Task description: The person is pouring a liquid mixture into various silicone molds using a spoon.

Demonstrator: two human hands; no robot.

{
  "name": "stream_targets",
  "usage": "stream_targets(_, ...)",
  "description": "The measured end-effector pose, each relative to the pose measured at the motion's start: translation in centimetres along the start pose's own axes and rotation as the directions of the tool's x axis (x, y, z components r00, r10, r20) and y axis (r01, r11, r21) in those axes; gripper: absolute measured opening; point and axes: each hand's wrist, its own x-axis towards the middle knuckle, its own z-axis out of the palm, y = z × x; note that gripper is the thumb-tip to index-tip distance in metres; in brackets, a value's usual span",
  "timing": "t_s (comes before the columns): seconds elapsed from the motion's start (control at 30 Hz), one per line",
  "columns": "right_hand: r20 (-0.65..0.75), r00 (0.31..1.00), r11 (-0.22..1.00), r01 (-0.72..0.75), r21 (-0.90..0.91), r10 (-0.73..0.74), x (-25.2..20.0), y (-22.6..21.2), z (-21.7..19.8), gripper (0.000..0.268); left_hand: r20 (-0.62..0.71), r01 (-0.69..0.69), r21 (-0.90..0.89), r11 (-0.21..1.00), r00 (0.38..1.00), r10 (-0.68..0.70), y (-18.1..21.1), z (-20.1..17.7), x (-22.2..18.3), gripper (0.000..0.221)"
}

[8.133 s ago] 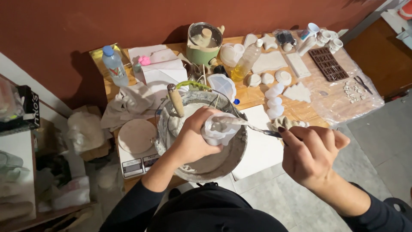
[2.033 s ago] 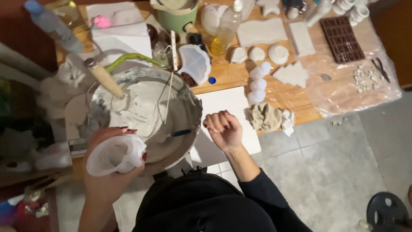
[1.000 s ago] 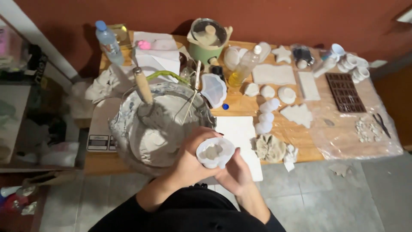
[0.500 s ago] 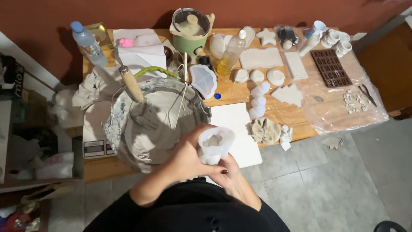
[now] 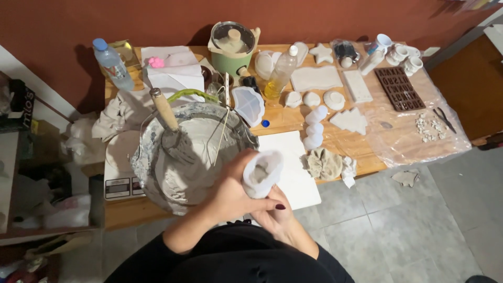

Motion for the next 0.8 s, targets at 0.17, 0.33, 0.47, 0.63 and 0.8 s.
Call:
stream_targets(0.17, 0.192, 0.971, 0.975, -0.170, 0.142, 0.142, 0.4, -1.0, -2.5, 0.059, 0.149, 0.111, -0.327, 0.938, 0.987, -0.065, -2.3, -1.0, -0.3, 0.089)
stream_targets(0.33, 0.243, 0.970, 0.999, -0.023, -0.030, 0.030, -0.1, -0.5, 1.0, 0.084, 0.079, 0.219, -0.216, 0.951, 0.975, -0.206, -0.7, -0.5, 0.4, 0.073)
stream_targets(0.47, 0.125, 0.992, 0.992, 0.012, -0.128, 0.004, -0.2, -1.0, 1.4, 0.069, 0.094, 0.236, -0.282, 0.930, 0.971, -0.218, -0.5, 0.0, 0.5, 0.081)
stream_targets(0.63, 0.039, 0.999, 0.999, -0.031, -0.010, 0.031, -0.1, -1.5, 1.9, 0.064, 0.049, 0.200, -0.197, 0.960, 0.980, -0.194, -0.1, 0.1, 0.3, 0.095)
stream_targets(0.8, 0.182, 0.980, 0.980, -0.108, 0.166, 0.078, -0.2, -4.2, 0.0, 0.055, 0.030, -0.068, -0.517, 0.853, 0.995, 0.097, 0.1, -1.8, 0.6, 0.085)
